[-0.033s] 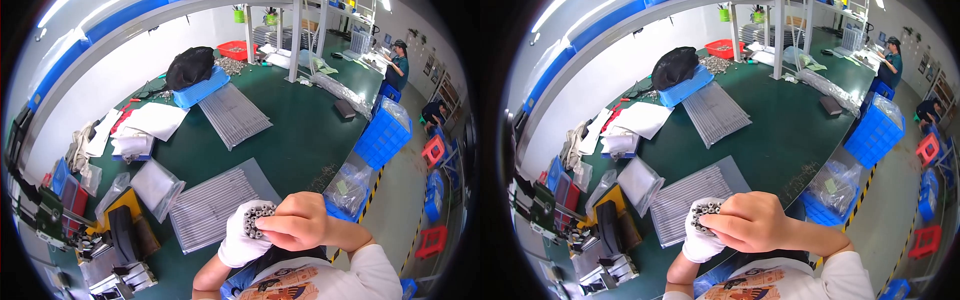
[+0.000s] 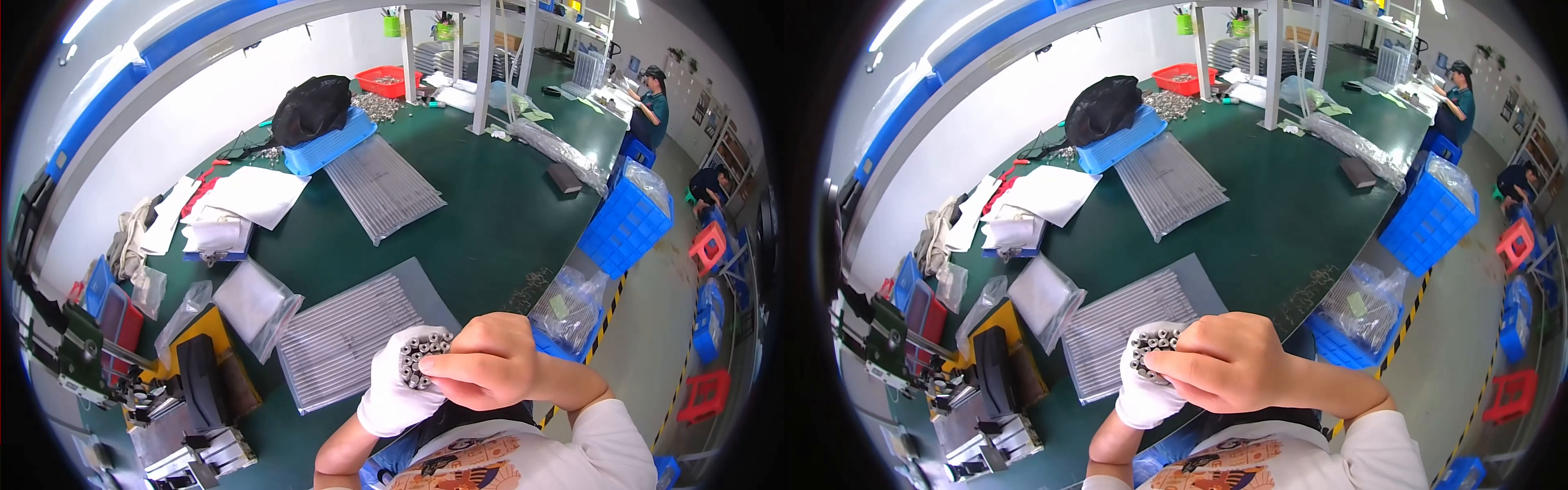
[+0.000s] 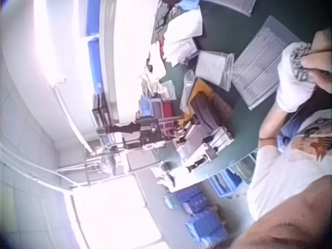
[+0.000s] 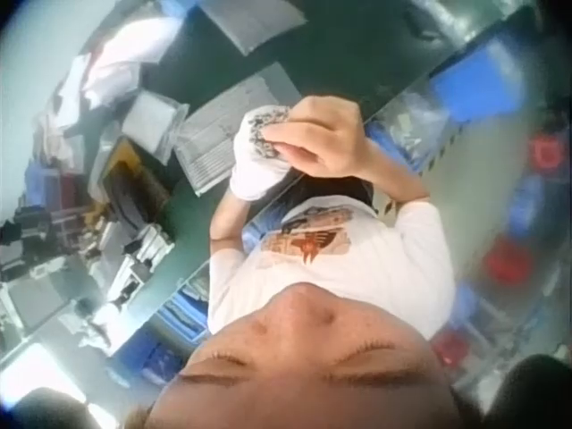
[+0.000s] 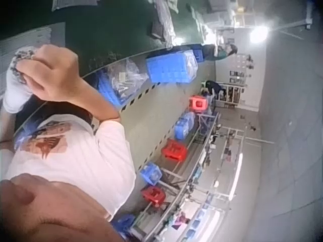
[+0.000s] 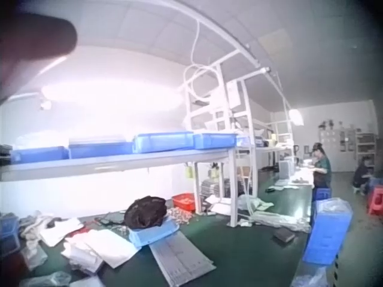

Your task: Packing metal rods into plastic sleeves and recording inventory data on a paper log sheet.

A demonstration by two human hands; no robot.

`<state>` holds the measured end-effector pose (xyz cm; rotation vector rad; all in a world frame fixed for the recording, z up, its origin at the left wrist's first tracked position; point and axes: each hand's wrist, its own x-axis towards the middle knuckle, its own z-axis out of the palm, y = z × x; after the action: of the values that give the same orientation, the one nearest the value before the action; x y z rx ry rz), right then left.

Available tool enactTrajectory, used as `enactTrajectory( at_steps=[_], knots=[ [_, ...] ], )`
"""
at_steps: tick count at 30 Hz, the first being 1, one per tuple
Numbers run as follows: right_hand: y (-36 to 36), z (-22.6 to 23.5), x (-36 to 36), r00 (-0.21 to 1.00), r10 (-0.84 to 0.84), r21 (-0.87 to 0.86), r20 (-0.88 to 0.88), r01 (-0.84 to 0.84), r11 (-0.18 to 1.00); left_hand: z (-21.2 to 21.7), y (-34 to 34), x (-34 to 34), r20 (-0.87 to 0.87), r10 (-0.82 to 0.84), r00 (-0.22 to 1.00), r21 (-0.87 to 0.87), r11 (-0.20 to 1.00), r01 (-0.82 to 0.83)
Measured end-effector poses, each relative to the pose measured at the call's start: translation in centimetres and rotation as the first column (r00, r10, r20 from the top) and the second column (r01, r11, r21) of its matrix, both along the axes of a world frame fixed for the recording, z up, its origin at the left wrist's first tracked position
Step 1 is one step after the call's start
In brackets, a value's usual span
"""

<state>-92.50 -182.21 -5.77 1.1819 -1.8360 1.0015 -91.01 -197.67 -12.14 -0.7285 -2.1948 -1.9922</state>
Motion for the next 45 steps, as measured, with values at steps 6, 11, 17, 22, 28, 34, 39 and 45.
enactTrajectory(
  at_steps=[6,11,17,22,28,34,39,45],
  knots=[
    [-0.5,2.1,0.8,0.987,-0.161,0.14,-0.028,0.164,0.977,-1.3,0.7,0.7,-0.039,0.144,0.989,0.043,0.989,-0.142],
    [-1.3,2.8,0.6,0.967,-0.22,0.194,-0.127,0.242,0.951,-2.4,1.1,0.4,-0.061,0.251,0.966,0.026,0.968,-0.25],
    [-1.7,3.2,-0.3,0.996,-0.067,0.211,0.057,0.053,0.976,-1.4,0.8,0.6,-0.033,0.229,0.973,0.09,0.97,-0.225],
    [-1.7,4.0,0.7,0.983,-0.182,0.432,0.035,0.15,0.889,-1.3,0.9,0.7,-0.148,0.307,0.94,-0.003,0.951,-0.31],
    [-2.5,4.4,1.9,0.943,-0.329,0.425,-0.046,0.317,0.848,-3.3,1.2,0.9,0.172,0.262,0.95,0.159,0.944,-0.29],
    [-3.0,3.5,2.9,0.907,-0.421,0.391,-0.008,0.391,0.833,-1.6,1.7,0.2,-0.013,0.345,0.939,0.265,0.906,-0.329],
    [-3.3,2.7,2.6,0.925,-0.378,0.36,0.022,0.346,0.866,-2.1,1.3,0.4,0.144,0.276,0.95,0.316,0.897,-0.308],
    [-3.1,-0.8,0.6,0.961,-0.192,0.065,0.198,0.182,0.981,-2.0,0.9,0.1,0.027,0.282,0.959,0.28,0.919,-0.278]
  ],
)
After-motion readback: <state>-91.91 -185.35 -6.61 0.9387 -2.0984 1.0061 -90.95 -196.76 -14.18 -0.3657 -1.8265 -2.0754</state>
